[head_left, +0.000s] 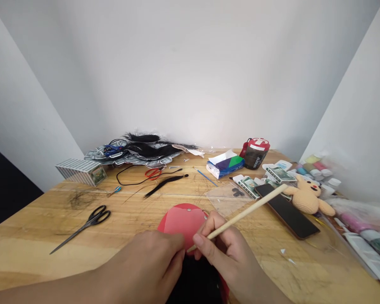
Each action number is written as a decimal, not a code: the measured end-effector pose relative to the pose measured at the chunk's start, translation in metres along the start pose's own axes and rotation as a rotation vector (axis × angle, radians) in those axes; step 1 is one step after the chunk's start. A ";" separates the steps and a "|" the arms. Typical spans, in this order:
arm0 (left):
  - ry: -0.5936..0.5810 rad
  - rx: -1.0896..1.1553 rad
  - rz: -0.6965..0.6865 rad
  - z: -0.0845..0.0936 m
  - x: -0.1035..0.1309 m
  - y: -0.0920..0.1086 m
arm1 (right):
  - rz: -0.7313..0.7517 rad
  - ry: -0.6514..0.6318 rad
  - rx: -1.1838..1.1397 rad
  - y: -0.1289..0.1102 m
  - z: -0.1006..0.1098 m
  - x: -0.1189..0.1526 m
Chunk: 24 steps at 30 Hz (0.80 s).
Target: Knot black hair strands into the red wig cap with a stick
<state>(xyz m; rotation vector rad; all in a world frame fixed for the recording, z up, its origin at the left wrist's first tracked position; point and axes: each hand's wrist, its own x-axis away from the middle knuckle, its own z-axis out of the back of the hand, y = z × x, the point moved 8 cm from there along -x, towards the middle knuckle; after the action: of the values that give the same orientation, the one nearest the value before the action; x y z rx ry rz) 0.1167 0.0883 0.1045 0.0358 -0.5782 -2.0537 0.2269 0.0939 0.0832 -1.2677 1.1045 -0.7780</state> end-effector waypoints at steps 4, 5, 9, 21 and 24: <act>-0.019 -0.073 0.036 0.002 0.004 0.003 | -0.026 -0.001 -0.041 0.003 -0.001 0.002; -0.037 -0.100 0.051 0.003 0.005 0.004 | -0.032 0.001 -0.053 0.004 -0.001 0.002; -0.138 -0.195 0.098 0.001 0.009 0.006 | -0.053 0.008 -0.076 0.004 0.000 0.000; 0.240 -0.556 -0.400 -0.018 0.029 0.004 | -0.104 0.058 -0.033 0.009 0.003 0.001; 0.560 -0.634 -0.632 -0.014 0.050 0.011 | -0.110 0.064 -0.016 0.009 0.003 0.000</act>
<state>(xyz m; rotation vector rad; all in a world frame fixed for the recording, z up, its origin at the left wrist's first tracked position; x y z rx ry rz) 0.1022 0.0376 0.1067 0.4493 0.5039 -2.5895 0.2289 0.0965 0.0746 -1.3336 1.1007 -0.8994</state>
